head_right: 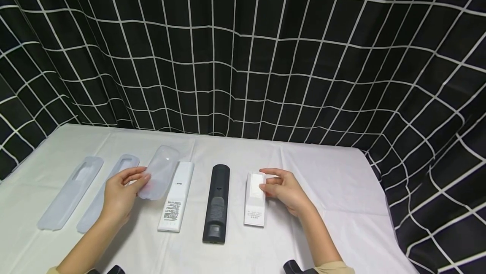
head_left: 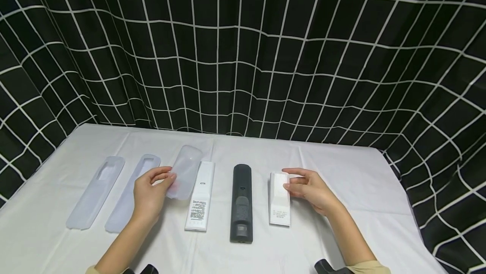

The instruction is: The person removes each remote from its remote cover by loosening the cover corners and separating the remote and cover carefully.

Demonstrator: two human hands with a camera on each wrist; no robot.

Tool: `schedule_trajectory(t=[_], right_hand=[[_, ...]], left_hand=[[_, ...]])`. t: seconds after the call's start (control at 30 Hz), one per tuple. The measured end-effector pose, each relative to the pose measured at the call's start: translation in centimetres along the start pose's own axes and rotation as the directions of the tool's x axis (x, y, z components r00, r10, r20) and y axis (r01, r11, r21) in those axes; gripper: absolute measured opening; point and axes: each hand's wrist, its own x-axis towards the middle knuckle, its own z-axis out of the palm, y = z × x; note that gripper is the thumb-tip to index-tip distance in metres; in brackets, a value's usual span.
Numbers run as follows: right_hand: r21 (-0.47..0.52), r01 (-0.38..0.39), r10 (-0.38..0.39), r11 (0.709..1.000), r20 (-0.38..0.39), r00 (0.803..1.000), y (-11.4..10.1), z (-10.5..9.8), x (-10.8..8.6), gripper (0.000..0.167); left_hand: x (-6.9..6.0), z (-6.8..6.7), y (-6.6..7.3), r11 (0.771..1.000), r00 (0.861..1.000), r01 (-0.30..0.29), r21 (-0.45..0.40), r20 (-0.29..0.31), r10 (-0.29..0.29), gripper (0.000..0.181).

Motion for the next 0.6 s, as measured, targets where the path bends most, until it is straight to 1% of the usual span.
schedule_trajectory(t=[0.17,0.4,0.6], right_hand=[[-0.022,-0.003,0.003,1.0,0.009,1.0,0.2,0.1,0.1,0.056],[-0.067,-0.011,0.011,0.998,0.005,1.0,0.3,0.2,0.1,0.055],[-0.12,-0.016,0.016,0.993,-0.001,1.0,0.5,0.2,0.2,0.055]], left_hand=[[0.0,-0.5,-0.5,1.0,1.0,0.021,0.023,0.004,-0.021,0.027],[-0.1,-1.2,-1.2,0.997,0.999,0.03,0.071,-0.027,-0.028,0.028],[-0.4,-1.8,-1.5,0.995,0.999,0.045,0.089,-0.018,-0.044,0.028]])
